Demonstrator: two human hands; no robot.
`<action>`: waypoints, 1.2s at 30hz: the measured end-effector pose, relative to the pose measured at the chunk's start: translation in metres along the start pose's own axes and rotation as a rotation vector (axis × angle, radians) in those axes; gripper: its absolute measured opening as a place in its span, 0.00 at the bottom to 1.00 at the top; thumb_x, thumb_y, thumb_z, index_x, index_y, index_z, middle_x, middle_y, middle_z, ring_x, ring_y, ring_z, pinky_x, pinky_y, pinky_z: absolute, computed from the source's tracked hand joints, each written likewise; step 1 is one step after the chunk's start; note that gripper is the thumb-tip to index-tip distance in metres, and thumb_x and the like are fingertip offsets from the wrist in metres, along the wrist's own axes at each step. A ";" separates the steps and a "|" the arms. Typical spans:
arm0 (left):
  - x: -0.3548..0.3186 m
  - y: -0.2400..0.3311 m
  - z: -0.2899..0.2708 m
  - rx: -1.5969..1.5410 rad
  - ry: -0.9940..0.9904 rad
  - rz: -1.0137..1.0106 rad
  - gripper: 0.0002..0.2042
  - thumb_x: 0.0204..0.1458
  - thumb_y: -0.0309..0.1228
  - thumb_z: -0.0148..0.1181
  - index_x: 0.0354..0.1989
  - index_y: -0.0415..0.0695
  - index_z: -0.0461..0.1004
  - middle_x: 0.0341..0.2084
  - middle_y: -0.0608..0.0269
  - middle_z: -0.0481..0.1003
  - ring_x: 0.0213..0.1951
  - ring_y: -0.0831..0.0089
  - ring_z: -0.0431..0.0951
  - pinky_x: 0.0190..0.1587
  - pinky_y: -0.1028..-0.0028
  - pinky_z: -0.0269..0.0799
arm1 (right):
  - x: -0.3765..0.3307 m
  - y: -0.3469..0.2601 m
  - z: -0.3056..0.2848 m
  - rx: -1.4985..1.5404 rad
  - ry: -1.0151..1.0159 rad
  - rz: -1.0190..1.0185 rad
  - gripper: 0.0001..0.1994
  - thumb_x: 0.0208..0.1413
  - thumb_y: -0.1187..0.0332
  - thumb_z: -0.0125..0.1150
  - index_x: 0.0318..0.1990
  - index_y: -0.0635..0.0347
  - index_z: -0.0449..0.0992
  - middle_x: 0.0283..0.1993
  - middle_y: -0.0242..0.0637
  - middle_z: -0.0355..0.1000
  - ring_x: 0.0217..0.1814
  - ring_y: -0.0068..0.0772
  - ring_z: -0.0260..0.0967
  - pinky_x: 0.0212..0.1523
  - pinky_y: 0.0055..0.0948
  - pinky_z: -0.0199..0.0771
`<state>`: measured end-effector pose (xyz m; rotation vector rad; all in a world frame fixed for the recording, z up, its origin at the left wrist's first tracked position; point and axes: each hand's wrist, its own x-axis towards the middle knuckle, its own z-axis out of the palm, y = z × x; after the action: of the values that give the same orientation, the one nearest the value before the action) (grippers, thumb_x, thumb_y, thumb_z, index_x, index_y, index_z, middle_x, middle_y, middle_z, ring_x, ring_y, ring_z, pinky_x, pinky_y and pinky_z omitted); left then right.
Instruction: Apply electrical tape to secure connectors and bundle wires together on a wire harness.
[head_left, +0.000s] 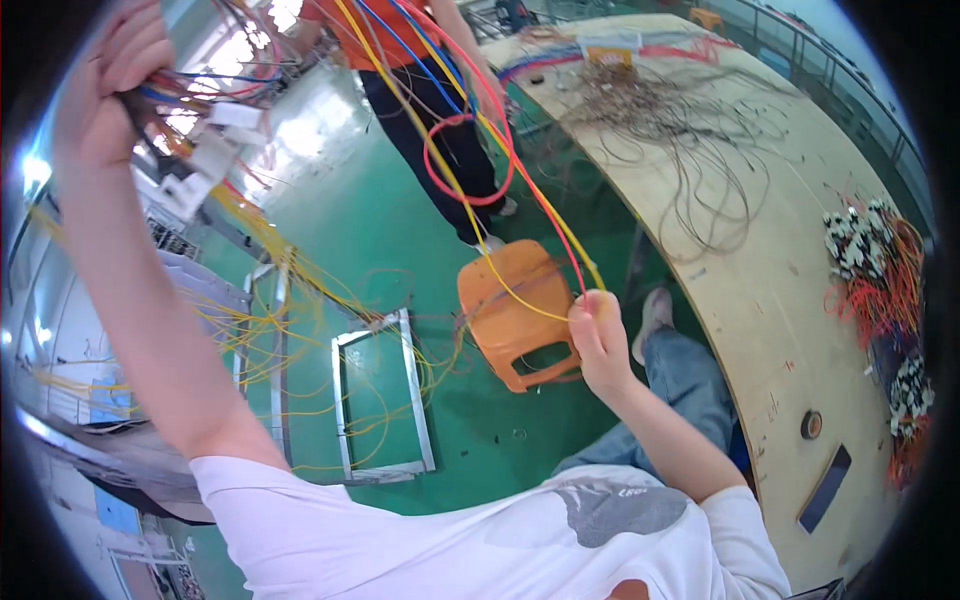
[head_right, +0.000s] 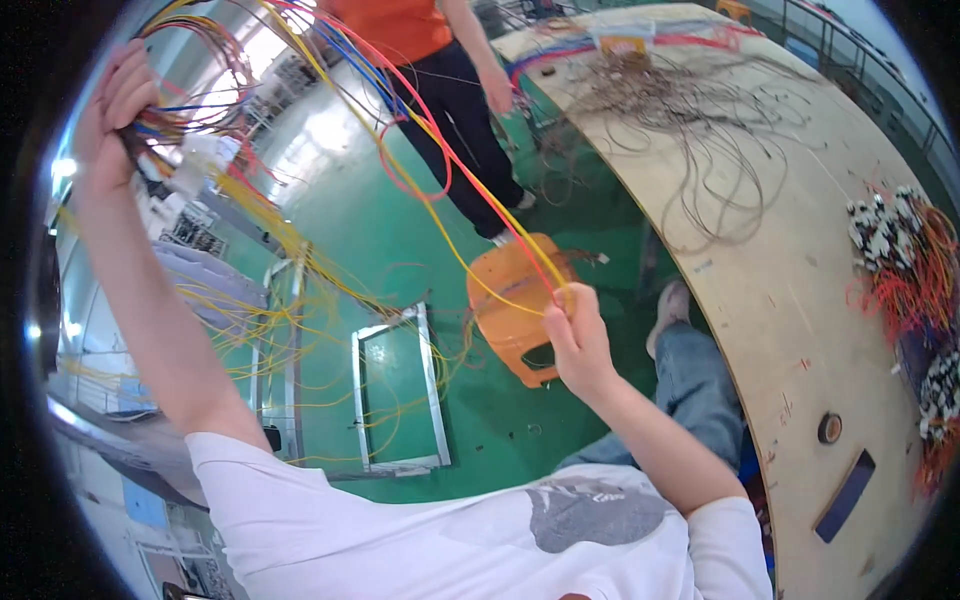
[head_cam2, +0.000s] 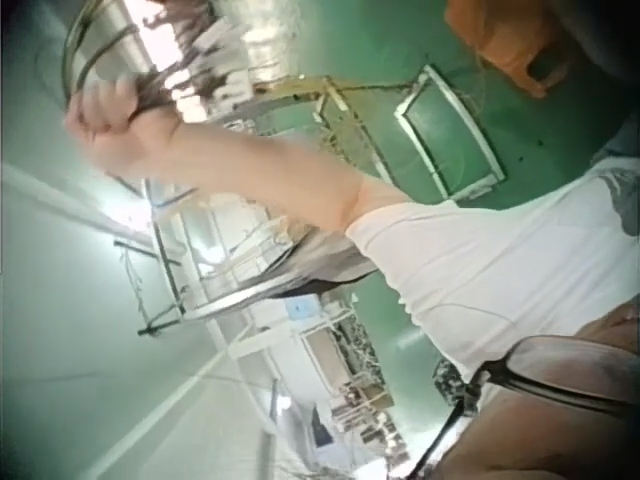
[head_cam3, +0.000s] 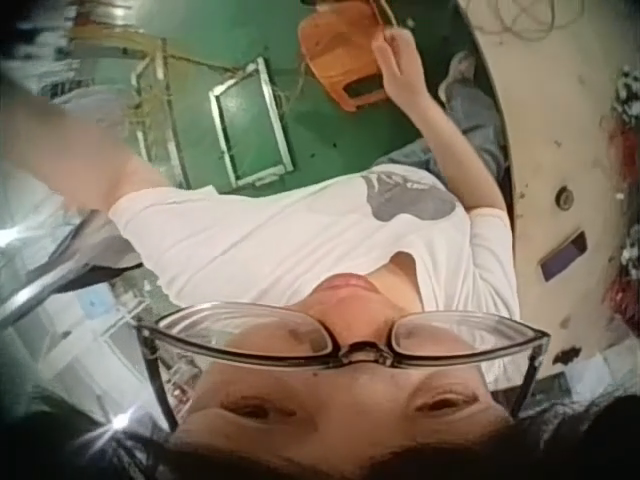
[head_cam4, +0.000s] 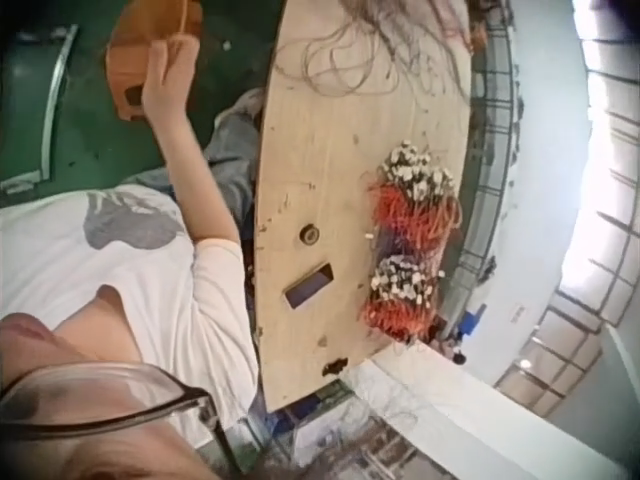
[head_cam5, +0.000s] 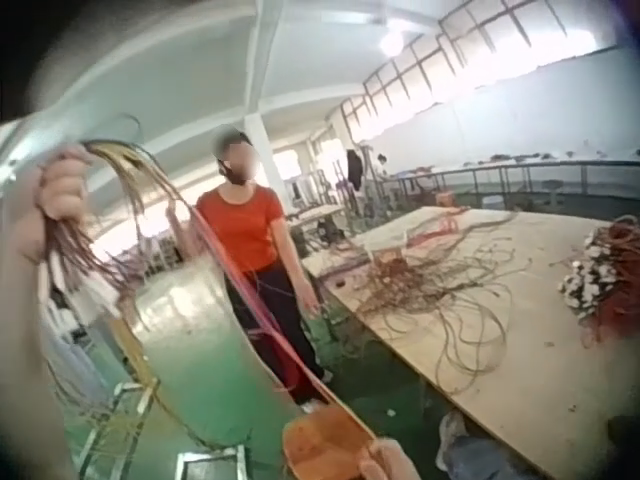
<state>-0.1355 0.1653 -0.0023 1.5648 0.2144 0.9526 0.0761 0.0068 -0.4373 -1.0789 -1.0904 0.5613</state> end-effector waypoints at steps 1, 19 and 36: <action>-0.001 0.005 -0.013 -0.154 -0.152 -0.185 0.12 0.56 0.25 0.35 0.20 0.40 0.56 0.09 0.71 0.50 0.09 0.82 0.47 0.14 0.81 0.48 | -0.007 -0.011 0.000 0.355 0.034 0.271 0.06 0.58 0.68 0.40 0.37 0.59 0.62 0.22 0.23 0.55 0.22 0.15 0.51 0.22 0.17 0.51; -0.033 -0.046 0.052 0.357 0.048 -0.386 0.12 0.54 0.35 0.46 0.19 0.48 0.59 0.08 0.79 0.48 0.09 0.89 0.44 0.09 0.84 0.35 | 0.019 0.055 -0.075 -0.456 -0.046 0.210 0.17 0.50 0.66 0.52 0.45 0.70 0.66 0.44 0.53 0.64 0.47 0.47 0.62 0.48 0.36 0.60; -0.080 -0.145 0.034 -0.268 0.018 -0.467 0.14 0.59 0.38 0.35 0.23 0.47 0.56 0.08 0.79 0.49 0.07 0.89 0.45 0.09 0.84 0.38 | 0.081 -0.055 -0.050 0.261 -0.779 0.485 0.12 0.54 0.69 0.47 0.19 0.59 0.62 0.14 0.25 0.55 0.15 0.16 0.49 0.18 0.20 0.50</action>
<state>-0.1102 0.1276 -0.1652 1.1876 0.4263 0.5986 0.1469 0.0294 -0.3566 -0.9017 -1.3617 1.5583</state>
